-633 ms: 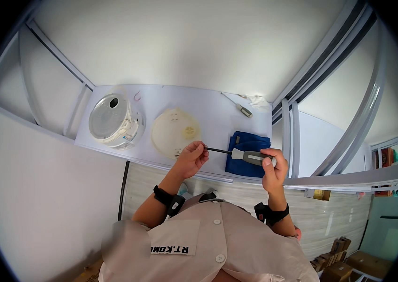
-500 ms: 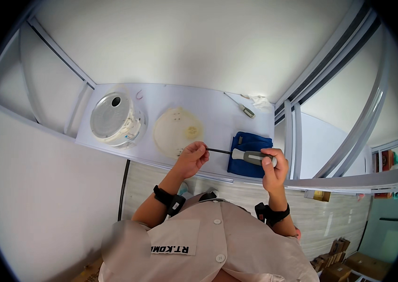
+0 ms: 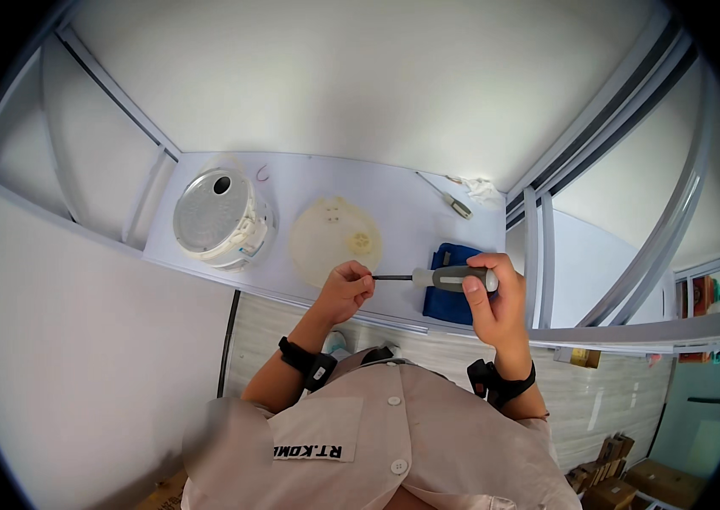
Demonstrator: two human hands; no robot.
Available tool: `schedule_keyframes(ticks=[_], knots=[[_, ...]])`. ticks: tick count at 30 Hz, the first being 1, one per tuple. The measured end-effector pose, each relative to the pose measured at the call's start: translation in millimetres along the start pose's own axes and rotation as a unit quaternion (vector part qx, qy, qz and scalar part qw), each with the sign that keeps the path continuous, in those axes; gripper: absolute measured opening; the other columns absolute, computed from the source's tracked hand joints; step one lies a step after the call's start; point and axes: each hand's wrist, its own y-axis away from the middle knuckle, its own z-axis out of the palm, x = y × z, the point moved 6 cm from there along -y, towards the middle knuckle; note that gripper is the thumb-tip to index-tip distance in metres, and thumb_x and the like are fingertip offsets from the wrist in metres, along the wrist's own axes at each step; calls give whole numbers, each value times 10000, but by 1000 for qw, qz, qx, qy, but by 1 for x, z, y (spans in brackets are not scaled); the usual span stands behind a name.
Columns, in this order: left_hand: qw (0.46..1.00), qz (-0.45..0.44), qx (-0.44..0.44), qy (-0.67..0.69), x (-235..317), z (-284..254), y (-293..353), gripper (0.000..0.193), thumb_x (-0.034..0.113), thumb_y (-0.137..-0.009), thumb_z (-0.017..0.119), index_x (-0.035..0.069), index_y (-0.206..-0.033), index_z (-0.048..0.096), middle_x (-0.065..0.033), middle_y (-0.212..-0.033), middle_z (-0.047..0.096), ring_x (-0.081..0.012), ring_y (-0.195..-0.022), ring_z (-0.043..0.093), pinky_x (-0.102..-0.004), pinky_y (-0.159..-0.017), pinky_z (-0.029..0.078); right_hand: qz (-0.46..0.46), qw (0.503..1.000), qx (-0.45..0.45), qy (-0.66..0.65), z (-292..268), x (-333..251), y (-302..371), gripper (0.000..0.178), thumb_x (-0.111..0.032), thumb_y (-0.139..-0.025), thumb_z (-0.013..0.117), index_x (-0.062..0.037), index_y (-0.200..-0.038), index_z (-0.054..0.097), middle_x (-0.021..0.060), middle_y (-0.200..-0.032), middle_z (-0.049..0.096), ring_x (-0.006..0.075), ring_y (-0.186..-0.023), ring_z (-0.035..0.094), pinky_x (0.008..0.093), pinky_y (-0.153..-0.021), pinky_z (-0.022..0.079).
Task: The person assembles a white plastic appliance by inserting and tightening screws with a screwdriver, then wipes the surface with a blue cloth. The person handles the appliance parts and tools on a white table.
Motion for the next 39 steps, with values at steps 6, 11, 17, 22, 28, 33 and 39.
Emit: schedule_keyframes(ticks=[6,11,17,22,28,33,39], knots=[[995,62,39,-73,14,-4,9,135,12,-931,792,50,-976,671,-81,-860,712,-172,-737,658,-253,-568,469,78,995,33,-60,12,9,-8,237,-241,-1054,696,-13,-1072,634,29,-710,614,80,-623,503,260,-564,405],[974,87,137,-158,36,-4,20,123,-37,-920,768,37,-983,692,-86,-852,702,-177,-709,657,-267,-580,479,133,990,46,-30,30,26,-11,283,-288,-1073,674,-9,-1062,625,23,-674,590,66,-629,487,250,-567,396],[948,119,127,-268,56,2,31,76,-43,-942,749,-18,-1014,754,-113,-934,763,-173,-794,710,-289,-676,575,136,984,96,-58,48,37,-15,280,-286,-1093,641,-8,-1080,610,35,-692,607,72,-615,480,256,-563,391],[942,122,128,-284,66,-10,40,119,-12,-975,737,-39,-1087,766,-119,-1017,787,-164,-866,727,-294,-719,585,124,986,99,-45,62,35,-19,280,-286,-1101,625,-7,-1095,596,38,-702,611,77,-610,484,262,-559,389],[900,123,127,-399,83,-18,46,161,5,-969,753,-15,-1128,764,-98,-1000,796,-154,-872,751,-292,-760,607,113,991,49,-53,81,31,-24,256,-279,-1091,643,-26,-1090,598,36,-675,598,84,-583,478,268,-542,388],[807,157,78,-564,103,-3,47,225,79,-939,799,1,-1147,764,-121,-991,801,-177,-838,763,-308,-763,603,81,996,25,-11,94,20,-31,252,-298,-1082,656,-52,-1079,604,51,-617,593,128,-509,516,290,-511,400],[704,176,44,-686,106,-8,37,207,161,-915,810,50,-1089,791,-113,-1000,795,-261,-832,752,-350,-733,593,72,997,-7,35,116,16,-28,264,-334,-1060,674,-78,-1080,616,74,-574,623,240,-492,649,337,-485,446]])
